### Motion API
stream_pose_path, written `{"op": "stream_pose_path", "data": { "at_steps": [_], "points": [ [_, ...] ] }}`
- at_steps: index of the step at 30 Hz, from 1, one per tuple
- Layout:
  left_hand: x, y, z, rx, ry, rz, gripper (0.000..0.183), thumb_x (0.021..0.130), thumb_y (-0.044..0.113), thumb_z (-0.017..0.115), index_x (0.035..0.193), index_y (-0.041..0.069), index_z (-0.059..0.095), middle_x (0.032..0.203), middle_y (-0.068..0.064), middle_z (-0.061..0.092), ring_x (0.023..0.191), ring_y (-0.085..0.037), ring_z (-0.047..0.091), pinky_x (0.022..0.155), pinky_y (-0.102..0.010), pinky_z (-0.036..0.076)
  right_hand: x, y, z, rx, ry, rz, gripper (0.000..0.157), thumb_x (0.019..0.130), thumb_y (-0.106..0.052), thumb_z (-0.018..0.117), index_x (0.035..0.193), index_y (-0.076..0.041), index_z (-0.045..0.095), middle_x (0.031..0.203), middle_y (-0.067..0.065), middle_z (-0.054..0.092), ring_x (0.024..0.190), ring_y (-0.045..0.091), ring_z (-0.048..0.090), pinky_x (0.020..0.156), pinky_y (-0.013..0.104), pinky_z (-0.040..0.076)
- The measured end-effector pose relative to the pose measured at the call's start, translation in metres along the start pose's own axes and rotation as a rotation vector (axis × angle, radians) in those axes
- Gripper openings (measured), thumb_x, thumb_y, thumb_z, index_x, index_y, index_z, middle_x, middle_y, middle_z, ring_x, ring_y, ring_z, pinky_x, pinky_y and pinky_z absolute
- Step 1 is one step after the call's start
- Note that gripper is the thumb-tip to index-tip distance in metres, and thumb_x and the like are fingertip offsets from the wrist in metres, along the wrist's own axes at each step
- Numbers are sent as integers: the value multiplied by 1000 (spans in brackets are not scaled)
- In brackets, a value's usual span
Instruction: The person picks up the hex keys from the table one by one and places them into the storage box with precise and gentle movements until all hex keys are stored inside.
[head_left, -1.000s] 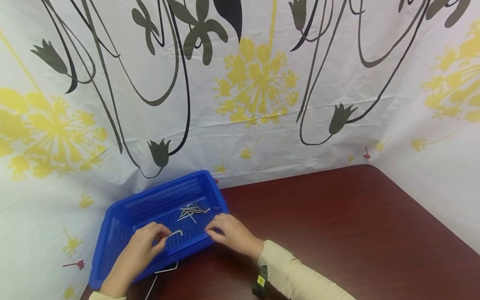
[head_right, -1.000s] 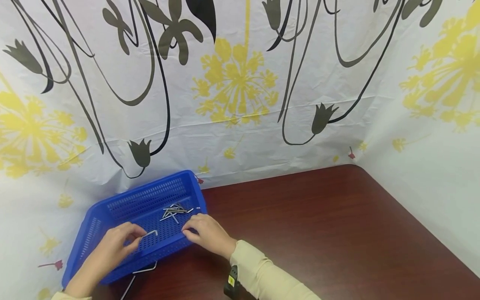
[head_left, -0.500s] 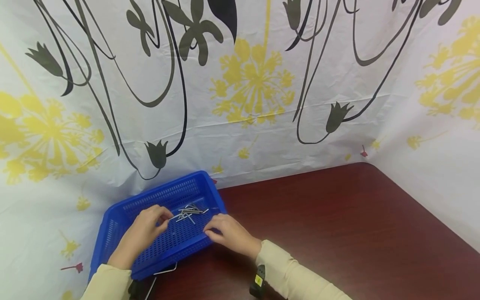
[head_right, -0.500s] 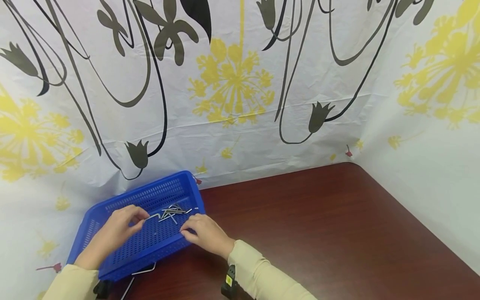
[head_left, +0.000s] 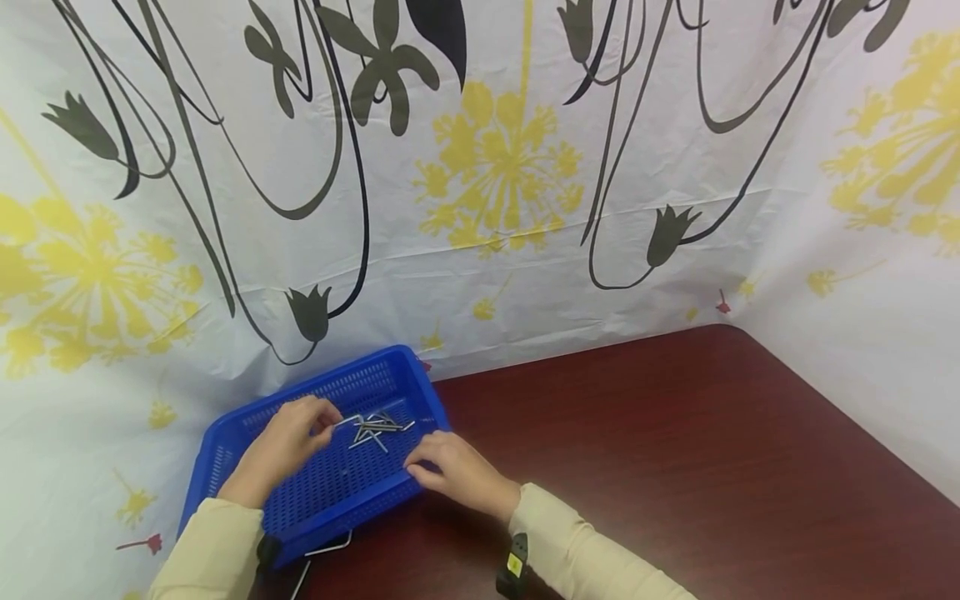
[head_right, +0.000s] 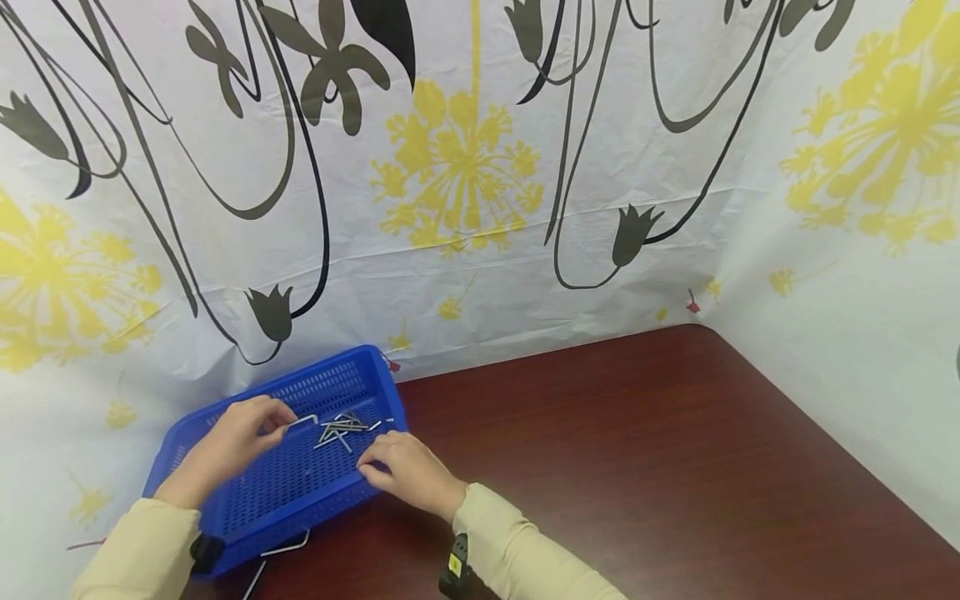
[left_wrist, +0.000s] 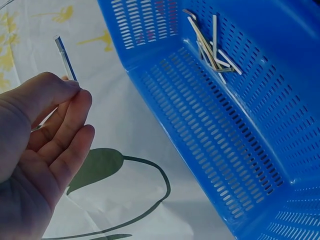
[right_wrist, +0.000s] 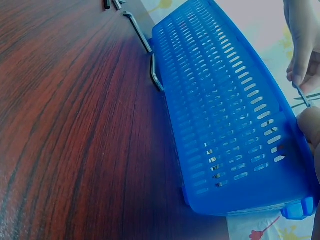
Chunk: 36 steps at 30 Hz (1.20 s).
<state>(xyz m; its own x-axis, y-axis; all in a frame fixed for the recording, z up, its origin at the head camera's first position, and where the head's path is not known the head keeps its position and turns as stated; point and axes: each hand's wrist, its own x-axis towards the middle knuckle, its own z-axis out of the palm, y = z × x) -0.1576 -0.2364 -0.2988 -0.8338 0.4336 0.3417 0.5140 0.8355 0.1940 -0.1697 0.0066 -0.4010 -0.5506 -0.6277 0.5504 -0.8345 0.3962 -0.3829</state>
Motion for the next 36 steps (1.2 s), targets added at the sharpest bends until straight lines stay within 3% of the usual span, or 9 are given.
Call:
{"op": "stream_pose_path", "data": {
  "at_steps": [22,30,36],
  "points": [
    [41,-23,6,-25,-111,-35,9,75,-8,63,82,-4,65,77,-10,62,70,-24,61,63,-37,51,-2,3,-2,-2,14,-3,12,90,-20,61,91,-13,71,86,-7,64,83,5,55,78,14,40],
    [46,-37,16,-15,-106,-53,7,73,-6,64,79,-4,64,72,-10,62,67,-24,61,61,-38,51,-1,1,0,-18,17,-7,13,90,-21,60,91,-15,71,87,-8,64,85,4,55,80,14,40],
    [54,-44,27,-24,-146,-58,7,72,-7,64,78,-3,63,71,-9,61,67,-24,60,61,-38,50,-2,1,0,-29,12,-7,14,91,-22,59,92,-15,71,87,-9,64,86,3,55,82,15,39]
  ]
}}
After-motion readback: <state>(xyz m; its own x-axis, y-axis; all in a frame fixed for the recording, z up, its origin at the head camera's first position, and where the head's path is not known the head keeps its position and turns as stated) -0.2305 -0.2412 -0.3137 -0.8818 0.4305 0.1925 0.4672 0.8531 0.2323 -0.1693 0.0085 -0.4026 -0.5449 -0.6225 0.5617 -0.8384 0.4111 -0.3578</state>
